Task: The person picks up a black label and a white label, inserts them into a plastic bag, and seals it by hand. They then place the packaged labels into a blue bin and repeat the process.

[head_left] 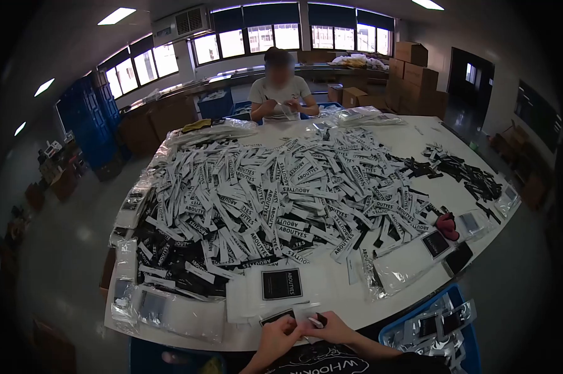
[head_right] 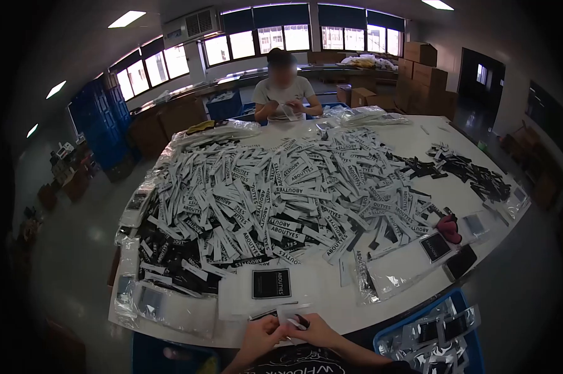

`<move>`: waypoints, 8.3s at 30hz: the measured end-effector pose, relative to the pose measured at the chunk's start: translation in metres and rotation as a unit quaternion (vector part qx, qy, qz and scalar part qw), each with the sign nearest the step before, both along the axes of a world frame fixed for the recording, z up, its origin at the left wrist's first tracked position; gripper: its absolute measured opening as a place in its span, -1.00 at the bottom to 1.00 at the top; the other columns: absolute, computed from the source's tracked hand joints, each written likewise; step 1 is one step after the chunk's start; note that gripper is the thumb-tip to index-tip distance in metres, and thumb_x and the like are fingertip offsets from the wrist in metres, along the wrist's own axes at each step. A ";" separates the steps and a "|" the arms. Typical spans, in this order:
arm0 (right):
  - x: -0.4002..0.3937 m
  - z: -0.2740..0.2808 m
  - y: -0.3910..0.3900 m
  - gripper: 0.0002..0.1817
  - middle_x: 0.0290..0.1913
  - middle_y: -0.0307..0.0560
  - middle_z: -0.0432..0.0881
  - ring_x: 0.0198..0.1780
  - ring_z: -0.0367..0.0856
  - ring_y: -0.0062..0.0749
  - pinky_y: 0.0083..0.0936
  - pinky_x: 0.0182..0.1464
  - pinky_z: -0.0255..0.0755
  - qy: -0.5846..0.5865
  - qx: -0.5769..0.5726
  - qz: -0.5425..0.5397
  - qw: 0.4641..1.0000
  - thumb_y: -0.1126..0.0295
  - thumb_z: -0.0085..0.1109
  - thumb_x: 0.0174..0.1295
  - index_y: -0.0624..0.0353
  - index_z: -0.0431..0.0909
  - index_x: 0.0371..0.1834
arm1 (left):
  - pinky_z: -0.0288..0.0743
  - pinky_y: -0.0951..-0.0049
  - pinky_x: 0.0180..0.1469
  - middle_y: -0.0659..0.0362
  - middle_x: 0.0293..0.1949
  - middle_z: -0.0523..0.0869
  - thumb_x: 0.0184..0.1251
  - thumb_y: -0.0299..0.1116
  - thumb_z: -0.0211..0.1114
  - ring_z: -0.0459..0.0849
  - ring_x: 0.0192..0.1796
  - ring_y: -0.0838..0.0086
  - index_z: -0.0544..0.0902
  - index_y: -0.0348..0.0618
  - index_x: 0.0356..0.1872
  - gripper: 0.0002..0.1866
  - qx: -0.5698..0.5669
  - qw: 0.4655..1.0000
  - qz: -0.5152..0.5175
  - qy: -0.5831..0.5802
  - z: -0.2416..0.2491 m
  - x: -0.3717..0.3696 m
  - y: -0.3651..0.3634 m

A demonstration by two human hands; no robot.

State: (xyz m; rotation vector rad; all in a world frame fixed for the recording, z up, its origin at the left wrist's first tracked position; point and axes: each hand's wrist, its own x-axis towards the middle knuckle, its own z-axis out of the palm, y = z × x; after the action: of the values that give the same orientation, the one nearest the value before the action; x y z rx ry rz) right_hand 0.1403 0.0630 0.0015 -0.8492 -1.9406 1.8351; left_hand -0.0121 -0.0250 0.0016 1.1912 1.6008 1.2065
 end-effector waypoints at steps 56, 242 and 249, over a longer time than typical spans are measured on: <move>-0.017 0.007 0.000 -0.64 -0.25 -0.14 0.60 -0.27 0.51 -0.59 -0.61 -0.21 0.41 0.057 0.025 -0.018 0.998 0.43 0.20 0.08 0.30 0.47 -0.04 | 0.25 0.18 0.10 0.22 -0.21 0.59 -0.38 -0.52 0.41 0.50 0.01 0.30 0.61 -0.03 -0.54 -0.76 0.340 0.891 -0.020 0.301 0.028 0.002 -0.007; -0.029 0.035 0.206 -0.65 -0.18 -0.04 0.52 -0.13 0.48 -0.13 -0.34 -0.10 0.42 -0.219 0.561 -0.042 0.797 0.45 0.22 -0.15 0.23 0.53 -0.20 | 0.21 0.24 0.13 0.15 -0.14 0.59 -0.19 -0.33 0.38 0.48 0.05 0.31 0.58 -0.17 -0.18 -0.58 0.179 0.885 0.159 0.399 -0.057 -0.022 0.053; -0.005 0.045 0.153 -0.82 -0.48 -0.15 0.55 -0.53 0.41 -0.54 -0.59 -0.44 0.27 0.106 0.232 -0.279 0.926 0.38 0.11 0.22 0.31 0.51 -0.39 | 0.19 0.26 0.07 0.17 -0.20 0.53 -0.08 -0.40 0.29 0.47 -0.06 0.33 0.58 -0.13 -0.14 -0.64 0.164 0.870 0.181 0.429 -0.048 -0.021 0.050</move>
State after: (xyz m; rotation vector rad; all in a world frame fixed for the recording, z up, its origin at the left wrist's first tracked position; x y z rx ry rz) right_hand 0.1351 0.2162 0.0463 -0.8778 -1.6600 1.0350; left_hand -0.0328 0.0254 -0.0464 1.8776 2.4197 1.2907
